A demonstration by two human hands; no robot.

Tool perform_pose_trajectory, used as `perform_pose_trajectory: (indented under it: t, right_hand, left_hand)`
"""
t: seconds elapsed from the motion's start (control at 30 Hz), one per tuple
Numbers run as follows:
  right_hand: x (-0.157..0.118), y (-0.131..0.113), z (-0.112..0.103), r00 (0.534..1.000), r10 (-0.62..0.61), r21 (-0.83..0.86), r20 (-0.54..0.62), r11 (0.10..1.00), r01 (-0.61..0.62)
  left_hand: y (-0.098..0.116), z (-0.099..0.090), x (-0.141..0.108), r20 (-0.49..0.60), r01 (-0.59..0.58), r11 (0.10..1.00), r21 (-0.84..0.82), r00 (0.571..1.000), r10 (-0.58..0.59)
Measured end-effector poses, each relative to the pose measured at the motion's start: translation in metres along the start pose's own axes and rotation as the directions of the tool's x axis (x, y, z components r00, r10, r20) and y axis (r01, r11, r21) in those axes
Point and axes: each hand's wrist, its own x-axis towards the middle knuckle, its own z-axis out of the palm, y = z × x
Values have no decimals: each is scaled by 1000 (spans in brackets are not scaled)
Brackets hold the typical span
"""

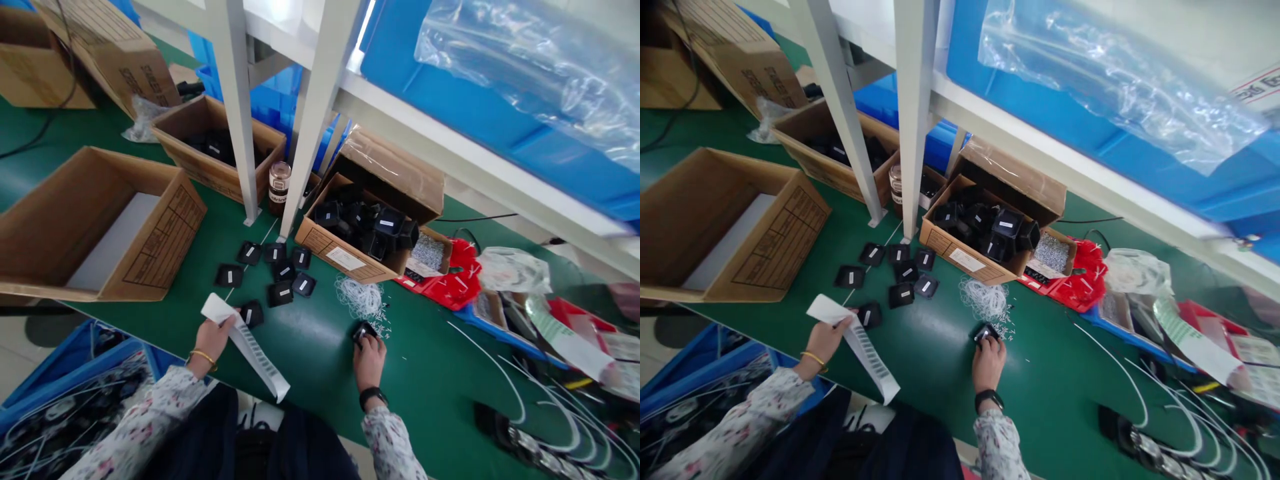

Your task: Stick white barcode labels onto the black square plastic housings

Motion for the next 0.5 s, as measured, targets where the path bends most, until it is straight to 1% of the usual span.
perform_pose_trajectory:
  t: [0.07,0.13,0.17,0.23,0.3,0.37,0.43,0.5]
  right_hand:
    - [2,0,-8,1000,-20,19,0,1000,20]
    - [7,-12,-16,998,-58,65,-3,996,58]
    - [11,-23,-19,997,-81,112,-7,990,81]
    - [27,-54,-20,992,-122,225,-20,967,123]
    - [51,-92,-14,991,-134,277,-26,951,136]
    - [79,-132,-3,992,-126,283,-23,951,127]
    - [104,-168,5,995,-102,279,-21,955,104]
    - [117,-200,7,998,-59,262,-33,963,66]
  left_hand:
    - [-6,-15,3,-57,73,997,-34,996,-74]
    - [-6,-29,14,-136,138,985,-106,979,-152]
    - [-3,-35,22,-175,157,976,-150,967,-183]
    - [8,-42,45,-239,174,956,-234,943,-230]
    - [24,-41,70,-261,158,943,-292,936,-237]
    - [42,-33,90,-246,115,935,-335,948,-204]
    - [57,-22,101,-213,77,928,-365,963,-164]
    - [66,-13,102,-182,31,922,-387,977,-109]
